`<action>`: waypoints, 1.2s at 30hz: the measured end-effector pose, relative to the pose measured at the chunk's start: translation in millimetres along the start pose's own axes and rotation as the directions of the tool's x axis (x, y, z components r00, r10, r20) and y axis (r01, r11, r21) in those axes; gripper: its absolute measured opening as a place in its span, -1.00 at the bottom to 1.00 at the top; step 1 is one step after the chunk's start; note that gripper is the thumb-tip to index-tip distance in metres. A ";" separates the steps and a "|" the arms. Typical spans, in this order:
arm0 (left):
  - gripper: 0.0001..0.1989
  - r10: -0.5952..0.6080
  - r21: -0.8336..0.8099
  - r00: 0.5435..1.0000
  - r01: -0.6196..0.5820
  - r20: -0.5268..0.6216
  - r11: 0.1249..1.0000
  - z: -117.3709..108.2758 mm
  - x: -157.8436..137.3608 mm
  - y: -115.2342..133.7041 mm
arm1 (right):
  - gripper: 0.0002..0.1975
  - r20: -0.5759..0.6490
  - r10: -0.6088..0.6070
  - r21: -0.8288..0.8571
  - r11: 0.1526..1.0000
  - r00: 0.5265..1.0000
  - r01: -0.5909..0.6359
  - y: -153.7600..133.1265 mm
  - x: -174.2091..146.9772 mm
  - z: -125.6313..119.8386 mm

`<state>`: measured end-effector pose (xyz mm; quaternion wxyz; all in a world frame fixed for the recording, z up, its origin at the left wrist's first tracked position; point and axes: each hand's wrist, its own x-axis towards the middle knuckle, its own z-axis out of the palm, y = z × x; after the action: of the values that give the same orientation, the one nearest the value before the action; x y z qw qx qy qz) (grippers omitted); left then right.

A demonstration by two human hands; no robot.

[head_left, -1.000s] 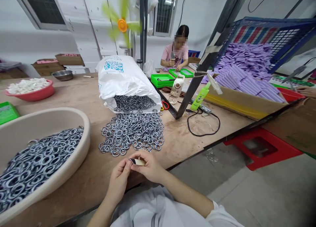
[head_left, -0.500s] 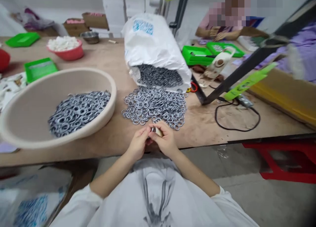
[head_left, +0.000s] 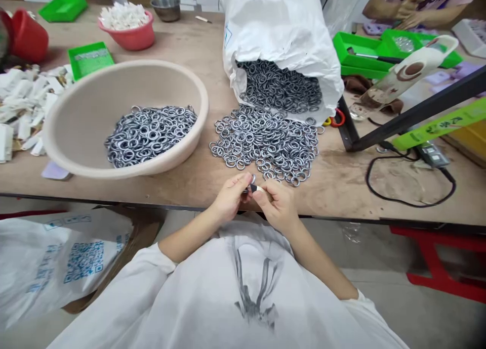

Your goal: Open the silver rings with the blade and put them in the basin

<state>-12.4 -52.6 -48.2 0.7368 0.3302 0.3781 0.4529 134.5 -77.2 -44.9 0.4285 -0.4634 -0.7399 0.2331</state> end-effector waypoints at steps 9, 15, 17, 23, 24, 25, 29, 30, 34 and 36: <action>-0.46 -0.032 -0.026 0.999 0.032 0.002 0.999 2.5 -1.7 0.6 | -0.67 -0.012 -0.027 -0.058 0.998 1.000 0.026 -4.4 -0.9 0.6; -0.46 -0.023 0.033 0.993 0.019 0.117 0.999 0.9 -7.1 -1.6 | -0.60 -0.014 0.152 -0.029 0.988 0.988 -0.152 12.8 2.0 -3.0; -0.46 -0.022 0.090 0.969 0.000 0.247 0.996 -1.1 -11.4 -3.1 | -0.57 -0.103 0.296 -0.058 0.951 0.950 -0.303 27.3 8.7 -8.9; -0.57 -0.050 0.054 0.991 0.044 0.125 0.998 -14.8 -12.1 2.0 | -0.71 0.000 0.325 -0.529 0.803 0.946 -0.276 37.9 41.9 -12.3; -0.60 -0.046 0.038 0.996 0.043 0.080 0.998 -17.5 -10.8 4.4 | -0.72 0.042 0.337 -0.601 0.761 0.940 -0.246 35.7 47.3 -9.8; -0.62 -0.041 0.023 0.998 0.040 0.044 0.999 -20.2 -9.7 6.7 | -0.74 0.071 0.359 -0.656 0.720 0.931 -0.228 33.9 52.1 -7.3; -0.59 -0.025 -0.040 0.998 0.023 -0.055 0.999 -29.0 -6.7 13.2 | -0.80 0.069 0.383 -0.687 0.687 0.921 -0.235 35.4 62.7 -5.3; -0.60 -0.031 -0.056 0.997 0.027 -0.075 0.998 -30.5 -5.9 14.1 | -0.80 0.041 0.369 -0.655 0.711 0.929 -0.254 37.0 62.8 -7.0; -0.58 -0.091 -0.107 0.988 0.078 -0.122 0.991 -30.4 -0.7 17.6 | -0.82 -0.046 0.331 -0.302 0.895 0.942 -0.329 36.6 54.5 -15.1; -0.52 -0.110 -0.112 0.988 0.098 -0.107 0.989 -25.4 1.9 19.6 | -0.79 0.017 0.375 0.027 0.927 0.927 -0.375 29.8 47.7 -15.6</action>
<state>-41.7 -39.9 -45.1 0.7534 0.2441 0.4112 0.4513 152.6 -22.0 -38.9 0.3786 -0.5884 -0.6367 0.3241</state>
